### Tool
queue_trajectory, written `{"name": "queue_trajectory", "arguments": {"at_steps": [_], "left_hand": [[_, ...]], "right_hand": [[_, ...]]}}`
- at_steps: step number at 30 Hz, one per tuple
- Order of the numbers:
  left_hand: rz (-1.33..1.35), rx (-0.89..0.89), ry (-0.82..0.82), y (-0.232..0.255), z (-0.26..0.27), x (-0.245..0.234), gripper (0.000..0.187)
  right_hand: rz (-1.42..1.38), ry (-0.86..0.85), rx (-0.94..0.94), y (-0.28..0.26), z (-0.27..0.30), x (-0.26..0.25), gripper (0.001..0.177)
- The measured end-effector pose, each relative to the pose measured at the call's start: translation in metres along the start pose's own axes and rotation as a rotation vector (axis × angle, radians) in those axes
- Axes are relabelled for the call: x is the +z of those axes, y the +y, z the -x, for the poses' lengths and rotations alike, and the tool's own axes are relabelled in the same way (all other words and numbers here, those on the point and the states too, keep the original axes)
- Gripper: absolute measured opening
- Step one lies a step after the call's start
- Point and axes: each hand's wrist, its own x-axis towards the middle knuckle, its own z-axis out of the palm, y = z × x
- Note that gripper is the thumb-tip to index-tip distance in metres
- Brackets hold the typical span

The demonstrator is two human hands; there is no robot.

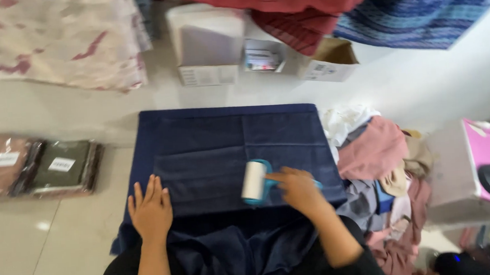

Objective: Unfolding a dark blue hijab, cleaning it thoroughly with a lint roller, and folding it into a neat square.

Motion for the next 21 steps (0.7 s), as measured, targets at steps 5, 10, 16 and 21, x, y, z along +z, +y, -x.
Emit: {"name": "queue_trajectory", "arguments": {"at_steps": [5,10,16,21], "left_hand": [[-0.062,0.030,0.076,0.006,-0.002,-0.008,0.045],[-0.109,-0.005,-0.012,0.002,0.001,0.002,0.049],[-0.102,0.025,0.041,0.000,0.002,0.006,0.048],[-0.093,-0.019,-0.046,-0.002,0.000,0.007,0.052]], "right_hand": [[0.004,0.100,0.305,0.054,0.103,-0.019,0.069],[0.282,0.260,0.582,0.070,0.122,0.004,0.085],[0.268,0.492,0.485,0.087,0.006,0.042,0.067],[0.227,0.553,0.530,0.117,-0.108,0.058,0.053]]}}
